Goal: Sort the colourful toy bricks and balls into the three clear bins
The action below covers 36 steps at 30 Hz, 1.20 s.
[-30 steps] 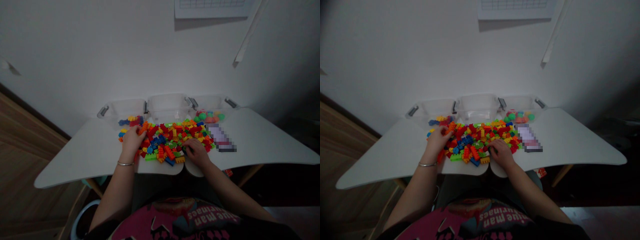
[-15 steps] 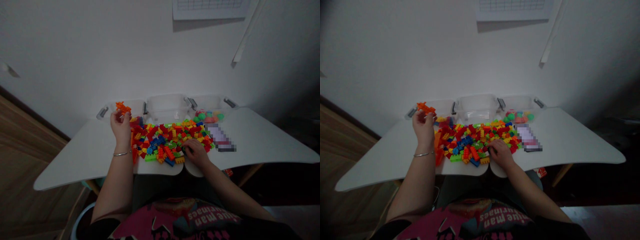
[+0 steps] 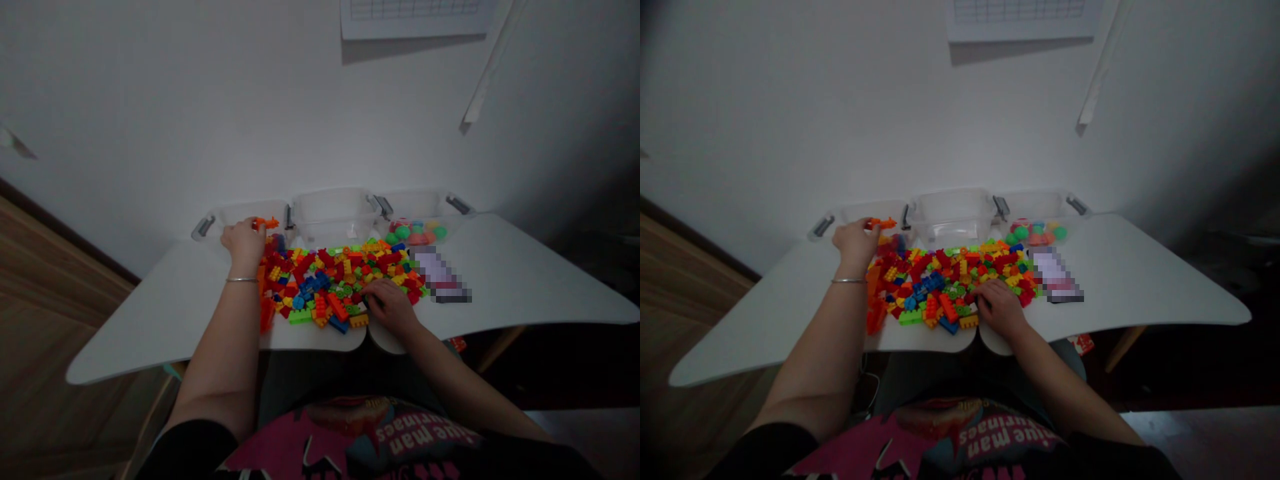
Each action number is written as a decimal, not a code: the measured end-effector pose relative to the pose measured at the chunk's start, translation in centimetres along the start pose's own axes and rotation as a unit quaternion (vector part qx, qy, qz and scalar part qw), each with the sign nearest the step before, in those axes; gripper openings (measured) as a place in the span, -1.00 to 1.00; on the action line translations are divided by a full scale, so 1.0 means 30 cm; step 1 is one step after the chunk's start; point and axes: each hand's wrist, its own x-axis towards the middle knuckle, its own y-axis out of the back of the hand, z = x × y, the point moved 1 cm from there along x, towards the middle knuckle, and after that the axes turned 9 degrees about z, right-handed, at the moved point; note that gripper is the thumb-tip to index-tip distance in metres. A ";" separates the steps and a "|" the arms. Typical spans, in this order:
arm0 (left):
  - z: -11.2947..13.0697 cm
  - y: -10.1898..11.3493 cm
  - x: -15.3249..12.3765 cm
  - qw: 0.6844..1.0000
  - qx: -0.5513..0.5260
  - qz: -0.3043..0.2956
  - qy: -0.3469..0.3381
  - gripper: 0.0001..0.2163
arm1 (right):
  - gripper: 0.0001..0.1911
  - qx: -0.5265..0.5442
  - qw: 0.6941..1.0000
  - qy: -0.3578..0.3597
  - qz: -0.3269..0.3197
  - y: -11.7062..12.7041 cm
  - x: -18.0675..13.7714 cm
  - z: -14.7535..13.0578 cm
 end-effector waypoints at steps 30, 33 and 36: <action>-0.071 -0.037 -0.058 0.993 -0.021 -0.030 -0.113 -0.52 | -0.78 -0.006 1.000 -0.025 -0.018 -0.007 -0.005 0.001; -0.077 -0.030 -0.062 0.992 -0.010 -0.050 -0.119 -0.48 | -0.78 -0.005 0.999 -0.029 -0.012 -0.007 -0.007 -0.001; -0.077 -0.024 -0.069 0.990 -0.004 -0.060 -0.125 -0.44 | -0.78 -0.004 1.000 -0.027 -0.014 -0.008 -0.010 0.001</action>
